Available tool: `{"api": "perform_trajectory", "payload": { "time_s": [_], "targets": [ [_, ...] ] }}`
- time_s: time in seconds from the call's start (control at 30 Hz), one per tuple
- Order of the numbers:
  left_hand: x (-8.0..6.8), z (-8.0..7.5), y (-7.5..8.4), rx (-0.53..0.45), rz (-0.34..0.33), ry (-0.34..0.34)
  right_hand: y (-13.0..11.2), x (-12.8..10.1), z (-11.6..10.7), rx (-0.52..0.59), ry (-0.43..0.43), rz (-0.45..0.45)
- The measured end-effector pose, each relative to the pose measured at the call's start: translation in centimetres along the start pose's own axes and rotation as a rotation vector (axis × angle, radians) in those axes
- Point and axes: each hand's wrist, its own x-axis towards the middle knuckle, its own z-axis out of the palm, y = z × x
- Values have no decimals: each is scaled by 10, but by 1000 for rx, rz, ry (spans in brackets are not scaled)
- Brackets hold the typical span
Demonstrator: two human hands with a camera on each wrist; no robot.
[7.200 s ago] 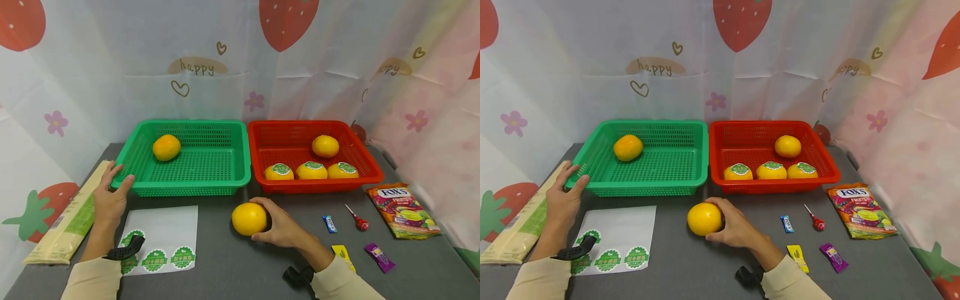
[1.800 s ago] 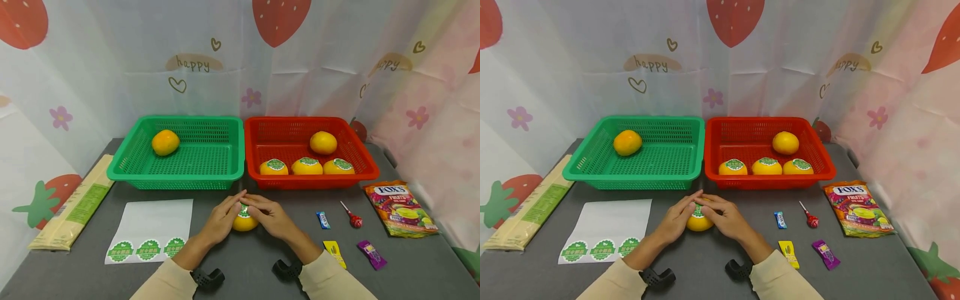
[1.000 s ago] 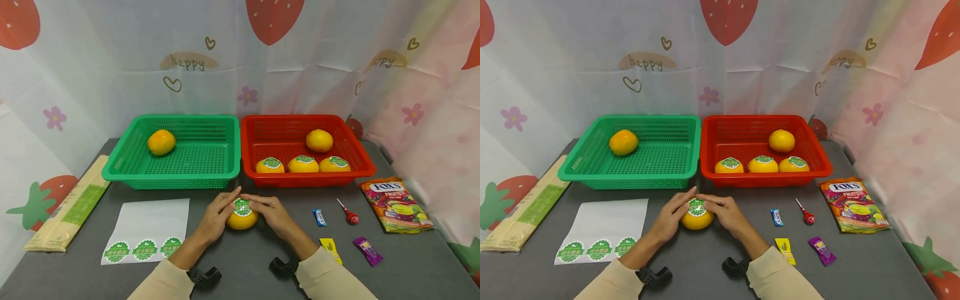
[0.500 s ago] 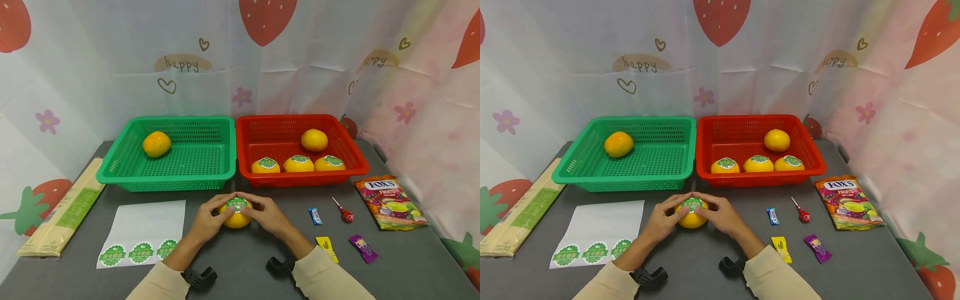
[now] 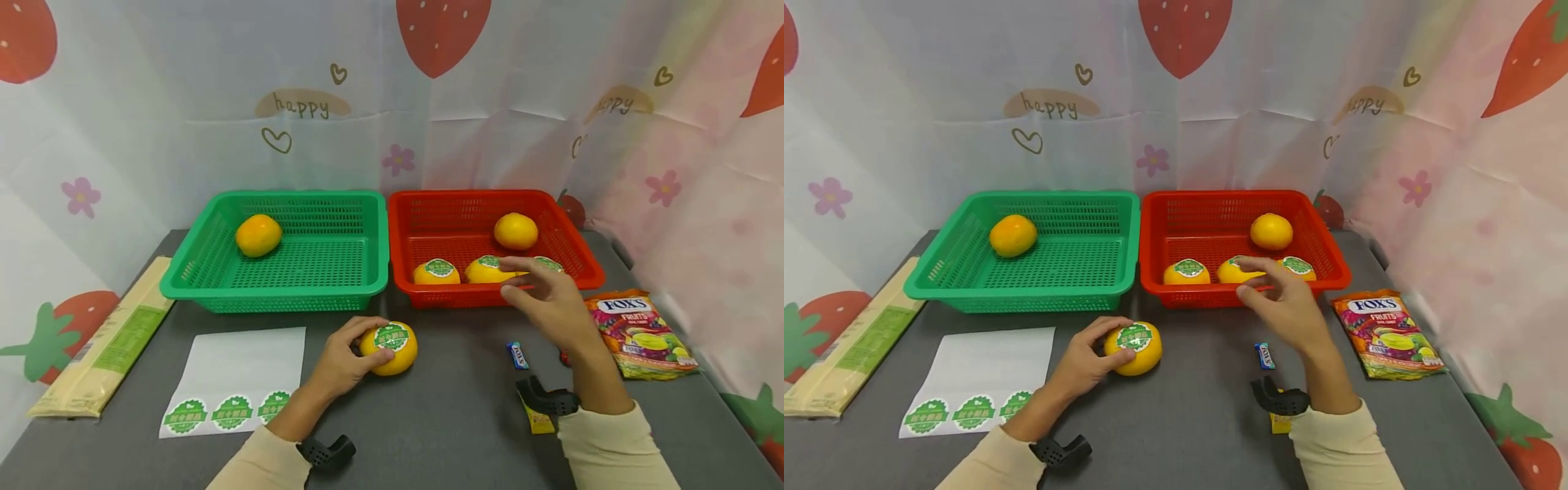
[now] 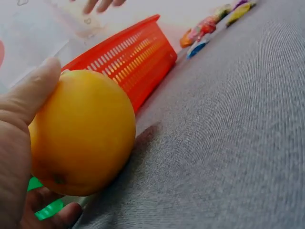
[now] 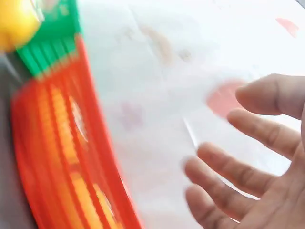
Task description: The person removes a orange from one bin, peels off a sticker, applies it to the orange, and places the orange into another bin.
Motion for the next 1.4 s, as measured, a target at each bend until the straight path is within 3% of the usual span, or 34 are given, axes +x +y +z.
{"api": "perform_trajectory", "payload": {
  "time_s": [0.13, 0.3, 0.47, 0.63, 0.87, 0.97, 1.13, 1.27, 1.4],
  "targets": [
    [3, 1, -6, 59, -17, -31, 19, -6, -39, -157, 208, 32],
    [5, -5, 0, 164, -29, -90, 55, -10, -70, -194, 329, 133],
    [5, -9, 8, 250, -33, -184, 76, -13, -82, -191, 298, 169],
    [7, -11, 17, 299, -107, -281, 87, -13, -85, -241, 203, 208],
    [21, -11, 26, 372, -130, -385, 90, -10, -88, -350, 136, 297],
    [34, -13, 41, 390, -100, -489, 88, -9, -88, -345, 123, 322],
    [70, -16, 90, 334, -28, -628, 86, -7, -90, -338, 105, 346],
    [108, -16, 125, 310, 9, -647, 87, -8, -92, -332, 90, 365],
    [156, -6, 143, 365, -20, -617, 86, -10, -91, -326, 89, 372]
  ]
}}
